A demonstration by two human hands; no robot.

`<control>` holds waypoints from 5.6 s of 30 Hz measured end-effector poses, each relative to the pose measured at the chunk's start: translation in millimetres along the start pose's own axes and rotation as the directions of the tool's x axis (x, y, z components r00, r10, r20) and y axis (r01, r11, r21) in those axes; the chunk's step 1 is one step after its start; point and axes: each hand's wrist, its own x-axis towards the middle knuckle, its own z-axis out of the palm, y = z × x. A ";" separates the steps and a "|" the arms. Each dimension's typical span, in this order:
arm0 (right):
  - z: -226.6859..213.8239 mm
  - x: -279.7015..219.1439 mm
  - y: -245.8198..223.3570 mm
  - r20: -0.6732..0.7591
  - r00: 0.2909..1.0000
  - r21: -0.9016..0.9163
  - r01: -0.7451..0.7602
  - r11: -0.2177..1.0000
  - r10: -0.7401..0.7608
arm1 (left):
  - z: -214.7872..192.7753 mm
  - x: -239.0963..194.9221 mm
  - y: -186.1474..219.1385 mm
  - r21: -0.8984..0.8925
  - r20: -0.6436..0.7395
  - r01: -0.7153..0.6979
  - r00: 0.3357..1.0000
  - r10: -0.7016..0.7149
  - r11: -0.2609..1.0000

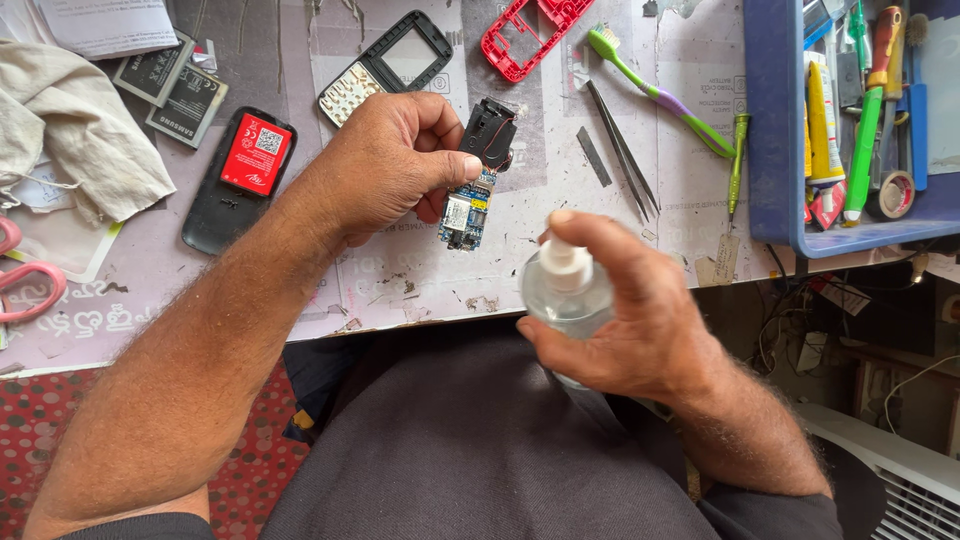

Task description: The person cleans a disassembled mobile phone's internal components using a spray bottle and a toothbrush. They spray liquid onto the circuit board and screen assembly, then scrub both sides of the components with the toothbrush.

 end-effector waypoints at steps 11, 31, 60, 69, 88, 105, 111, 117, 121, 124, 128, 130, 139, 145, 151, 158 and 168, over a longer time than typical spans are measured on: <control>-10.6 -9.4 -3.5 0.043 0.999 -0.025 -0.033 0.999 0.034 | 2.5 0.6 2.6 0.011 -0.030 0.022 0.999 -0.021 1.000; -81.2 -19.0 49.1 -0.537 0.835 -0.235 -0.010 0.972 -0.121 | 1.0 6.1 -3.2 -0.024 -0.005 0.041 0.999 -0.041 0.999; -25.4 8.7 125.3 -0.365 0.930 -0.657 -0.282 0.699 0.033 | 0.0 4.2 -4.8 -0.132 0.019 -0.020 1.000 0.022 0.991; -26.7 28.2 137.6 -0.336 0.937 -0.665 -0.306 0.681 0.093 | 0.4 -0.6 3.3 -0.128 0.008 -0.032 0.999 0.034 0.991; 42.4 45.3 36.8 0.074 0.849 0.915 -0.266 0.304 0.523 | 12.3 5.9 -4.3 -0.508 -0.033 -0.048 0.999 0.036 0.860; 39.7 53.0 32.7 0.092 0.844 0.887 -0.311 0.342 0.528 | 30.1 9.1 6.7 -0.744 0.036 -0.006 0.998 0.048 0.669; 41.5 49.7 36.7 0.058 0.856 0.802 -0.346 0.486 0.514 | 37.8 15.3 -0.3 -0.811 0.105 0.081 0.994 0.009 0.580; 35.6 51.9 34.0 0.060 0.887 0.802 -0.316 0.506 0.459 | 38.8 19.5 -7.1 -0.809 0.107 0.119 0.993 -0.055 0.576; 31.9 52.2 29.2 0.076 0.877 0.796 -0.340 0.501 0.475 | 38.3 19.0 -5.0 -0.812 0.131 0.114 0.991 -0.011 0.572; 28.7 51.5 25.8 0.121 0.837 0.712 -0.448 0.541 0.533 | 40.0 18.0 -2.9 -0.813 0.114 0.065 0.992 0.049 0.578; 26.7 51.5 24.4 0.143 0.811 0.646 -0.510 0.568 0.567 | 41.8 15.9 -4.7 -0.878 0.103 0.001 0.977 0.187 0.478; 27.2 52.1 25.0 0.143 0.809 0.662 -0.506 0.553 0.569 | 42.7 15.9 -7.2 -0.895 0.098 -0.006 0.973 0.209 0.446; 12.6 23.8 21.8 -0.042 0.822 0.250 -0.542 0.803 0.568 | 39.4 25.9 -13.0 -0.878 -0.013 -0.066 0.993 0.115 0.475; 5.8 5.3 28.9 -0.164 0.935 -0.066 -0.329 0.942 0.315 | 41.8 29.6 -14.9 -0.825 -0.063 -0.081 0.997 0.052 0.560; 30.3 13.8 39.5 -0.102 0.821 0.400 -0.484 0.778 0.562 | 51.9 30.0 -18.0 -0.775 -0.013 -0.080 0.994 0.110 0.627; 44.7 29.7 51.3 0.082 0.788 0.692 -0.486 0.534 0.610 | 54.0 27.7 -16.4 -0.803 0.020 -0.010 0.999 0.043 0.595; 39.0 18.3 52.4 0.172 0.703 0.859 -0.450 0.244 0.690 | 27.0 21.1 17.0 -0.346 -0.008 0.259 0.960 -0.279 0.902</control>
